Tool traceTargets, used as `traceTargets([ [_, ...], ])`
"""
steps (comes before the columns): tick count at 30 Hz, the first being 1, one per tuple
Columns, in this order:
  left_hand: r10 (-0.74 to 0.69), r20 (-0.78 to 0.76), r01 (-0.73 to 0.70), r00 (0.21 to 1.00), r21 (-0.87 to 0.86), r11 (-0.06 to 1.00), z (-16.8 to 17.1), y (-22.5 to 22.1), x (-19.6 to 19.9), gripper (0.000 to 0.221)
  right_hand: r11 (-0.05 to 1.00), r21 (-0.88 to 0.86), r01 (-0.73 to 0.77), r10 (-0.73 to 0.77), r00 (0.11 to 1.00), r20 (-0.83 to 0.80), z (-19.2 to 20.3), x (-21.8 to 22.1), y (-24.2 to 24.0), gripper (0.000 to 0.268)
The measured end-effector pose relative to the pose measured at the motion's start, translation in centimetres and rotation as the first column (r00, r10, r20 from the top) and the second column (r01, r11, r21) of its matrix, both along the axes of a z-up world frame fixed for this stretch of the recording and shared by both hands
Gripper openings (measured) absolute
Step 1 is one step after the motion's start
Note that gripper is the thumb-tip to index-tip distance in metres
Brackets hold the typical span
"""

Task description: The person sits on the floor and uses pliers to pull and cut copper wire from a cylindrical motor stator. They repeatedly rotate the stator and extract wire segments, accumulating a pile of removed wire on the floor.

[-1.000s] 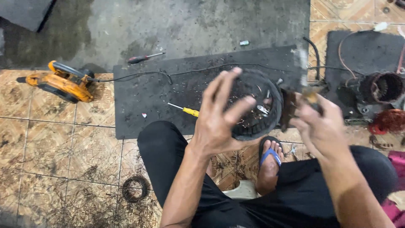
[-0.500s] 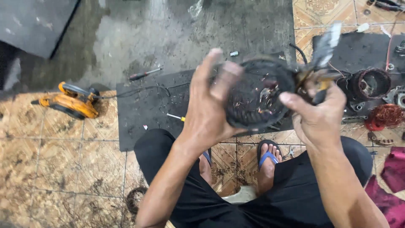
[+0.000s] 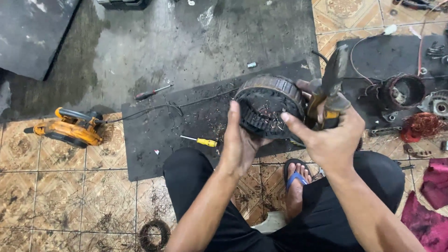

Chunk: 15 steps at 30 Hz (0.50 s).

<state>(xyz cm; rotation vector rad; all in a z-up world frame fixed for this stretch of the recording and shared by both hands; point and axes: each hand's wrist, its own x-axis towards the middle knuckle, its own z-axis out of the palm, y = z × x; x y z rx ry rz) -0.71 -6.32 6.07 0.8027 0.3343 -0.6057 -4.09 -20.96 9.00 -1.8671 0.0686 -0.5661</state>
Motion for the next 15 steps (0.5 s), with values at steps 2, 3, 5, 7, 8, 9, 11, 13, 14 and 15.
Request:
traceTargets([
  [2, 0.144, 0.183, -0.176, 0.972, 0.169, 0.970, -1.8, -0.7, 0.0, 0.115, 0.995, -0.062, 0.073, -0.075, 0.996, -0.038, -0.2, 0.5, 0.2, 0.044],
  [3, 0.143, 0.183, -0.175, 0.973, 0.169, 0.970, -1.4, -0.7, -0.1, 0.115, 0.995, -0.062, 0.074, -0.076, 0.996, -0.038, -0.6, 1.0, 0.2, 0.044],
  [5, -0.104, 0.511, -0.211, 0.853, 0.520, 0.828, -0.5, -0.4, -0.6, 0.129, 0.992, -0.037, 0.123, -0.127, 0.982, -0.139, -1.3, 1.8, 0.3, 0.042],
  [7, -0.074, 0.488, -0.220, 0.869, 0.517, 0.827, -1.0, -0.3, 0.2, 0.125, 0.990, -0.117, 0.084, -0.107, 0.974, -0.199, -1.3, 1.9, 0.3, 0.043],
  [8, -0.048, 0.468, -0.227, 0.883, 0.514, 0.827, -1.2, -0.2, 0.6, 0.121, 0.980, -0.192, 0.045, -0.094, 0.962, -0.256, -1.3, 2.0, 0.3, 0.045],
  [9, -0.034, 0.470, -0.239, 0.882, 0.508, 0.828, -2.0, 0.1, 1.0, 0.121, 0.979, -0.199, 0.033, -0.084, 0.964, -0.253, -1.3, 1.8, 0.5, 0.045],
  [11, -0.008, 0.323, -0.171, 0.946, 0.523, 0.835, -3.9, 0.5, 1.7, 0.119, 0.975, -0.209, -0.076, -0.003, 0.936, -0.351, -1.6, 1.1, 0.7, 0.041],
  [13, 0.010, 0.228, -0.112, 0.974, 0.437, 0.893, -2.8, 1.3, 2.1, 0.123, 0.964, -0.233, -0.132, 0.036, 0.926, -0.375, -1.5, 0.3, 0.6, 0.043],
  [14, 0.005, 0.136, -0.052, 0.991, 0.342, 0.938, -2.1, 1.6, 2.4, 0.126, 0.952, -0.250, -0.174, 0.063, 0.916, -0.395, -1.4, -0.1, 0.5, 0.049],
  [15, 0.011, 0.136, -0.057, 0.991, 0.343, 0.938, -3.7, 2.2, 2.6, 0.126, 0.952, -0.250, -0.179, 0.069, 0.916, -0.395, -1.7, -0.7, -0.3, 0.049],
])
